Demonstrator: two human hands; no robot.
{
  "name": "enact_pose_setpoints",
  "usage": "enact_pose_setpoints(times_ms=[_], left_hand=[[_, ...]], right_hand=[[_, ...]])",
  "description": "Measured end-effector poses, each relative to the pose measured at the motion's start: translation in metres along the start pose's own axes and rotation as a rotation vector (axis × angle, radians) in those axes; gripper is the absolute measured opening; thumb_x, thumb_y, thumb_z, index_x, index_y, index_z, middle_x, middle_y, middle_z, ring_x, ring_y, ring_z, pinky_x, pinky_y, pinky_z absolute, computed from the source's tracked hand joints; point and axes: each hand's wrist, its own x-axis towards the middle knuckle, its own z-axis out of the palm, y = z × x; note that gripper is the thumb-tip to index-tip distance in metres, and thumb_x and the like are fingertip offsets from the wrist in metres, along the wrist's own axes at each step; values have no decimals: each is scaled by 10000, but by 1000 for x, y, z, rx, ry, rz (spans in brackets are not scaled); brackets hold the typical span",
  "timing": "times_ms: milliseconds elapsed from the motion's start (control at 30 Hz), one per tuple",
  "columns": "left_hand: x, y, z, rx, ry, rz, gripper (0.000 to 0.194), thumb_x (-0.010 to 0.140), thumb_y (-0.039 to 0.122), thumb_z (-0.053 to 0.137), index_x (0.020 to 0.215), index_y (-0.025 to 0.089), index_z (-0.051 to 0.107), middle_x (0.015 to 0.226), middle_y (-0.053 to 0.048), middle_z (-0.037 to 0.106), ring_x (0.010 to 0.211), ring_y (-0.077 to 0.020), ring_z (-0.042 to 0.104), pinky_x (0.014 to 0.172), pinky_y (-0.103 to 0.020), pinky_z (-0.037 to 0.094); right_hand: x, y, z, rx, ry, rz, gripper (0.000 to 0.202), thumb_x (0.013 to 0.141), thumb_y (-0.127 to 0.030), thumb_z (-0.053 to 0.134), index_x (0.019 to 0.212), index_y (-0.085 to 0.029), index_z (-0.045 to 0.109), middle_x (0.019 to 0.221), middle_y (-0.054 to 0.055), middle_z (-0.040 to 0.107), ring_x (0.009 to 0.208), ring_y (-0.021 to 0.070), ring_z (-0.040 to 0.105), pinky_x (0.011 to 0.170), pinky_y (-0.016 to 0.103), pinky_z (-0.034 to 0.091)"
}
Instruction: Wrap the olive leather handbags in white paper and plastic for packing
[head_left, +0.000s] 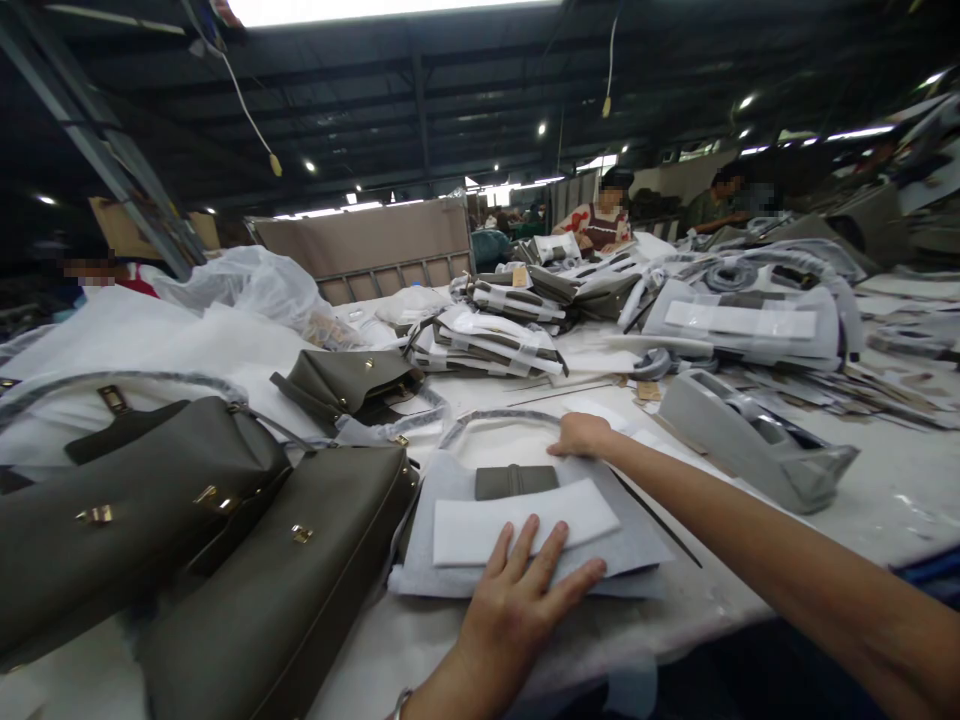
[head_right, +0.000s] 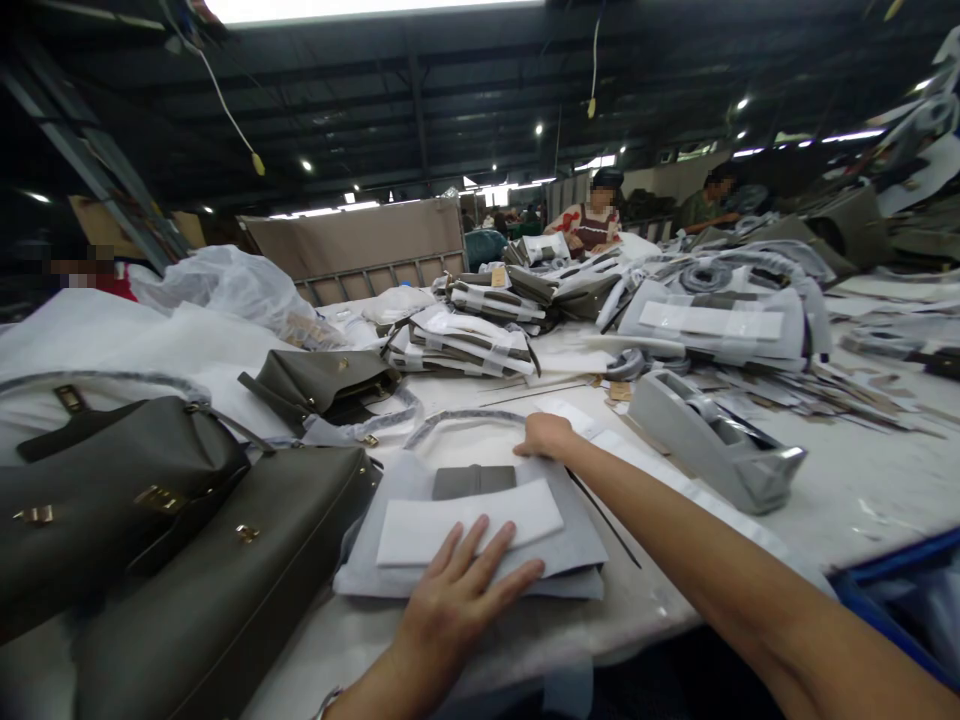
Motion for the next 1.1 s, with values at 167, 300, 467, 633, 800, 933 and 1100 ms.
enact_pose_setpoints(times_ms=[167,300,467,633,800,933,1100], left_hand=[[-2,0,3,-21,1,-9,497,1010,350,526,1483,432,399,1509,21,492,1309,-281,542,1065,-451,478],[-4,0,5,-31,-11,-3,507,1005,346,537,1484,433,395,1507,20,495,1304,-283,545,1064,-461,476],[1,1,4,-35,-22,-6,462,1020,343,500,1468,430,427,1441,13,565,1254,-281,585,1023,-465,508],[9,0,-3,-47,-67,-4,424,1027,354,466,1447,417,467,1382,10,613,1198,-279,625,977,-454,548],[10,-1,-7,-51,-143,28,454,1023,319,478,1469,397,442,1411,-11,590,1222,-298,609,975,-475,552],[6,-1,-4,-46,-159,37,497,1011,309,512,1489,394,407,1454,-27,550,1265,-309,575,1002,-494,529],[2,-2,1,-27,-137,56,514,999,287,539,1487,391,415,1474,-34,530,1284,-315,558,1015,-495,514]], right_hand=[[1,9,-2,134,-79,-53,255,954,-377,622,1067,-152,662,1088,61,677,953,187,656,860,391,560],[-8,19,-3,301,5,-95,248,916,-356,671,1025,-133,677,1014,52,702,904,180,668,824,360,558],[-16,32,-7,517,93,-167,275,762,-329,773,943,-123,753,850,49,755,767,168,674,682,249,507],[-15,37,-13,613,198,-247,272,732,-426,732,713,-157,770,732,42,750,753,205,677,690,270,491],[-19,37,-18,678,274,-359,200,740,-316,696,845,-182,801,893,29,782,902,207,694,834,253,486],[-15,36,-22,679,324,-369,227,797,-274,634,908,-174,804,908,36,782,907,200,692,834,250,479],[11,27,-28,656,349,-323,181,791,-264,669,818,-147,805,816,49,772,798,194,684,751,246,482]])
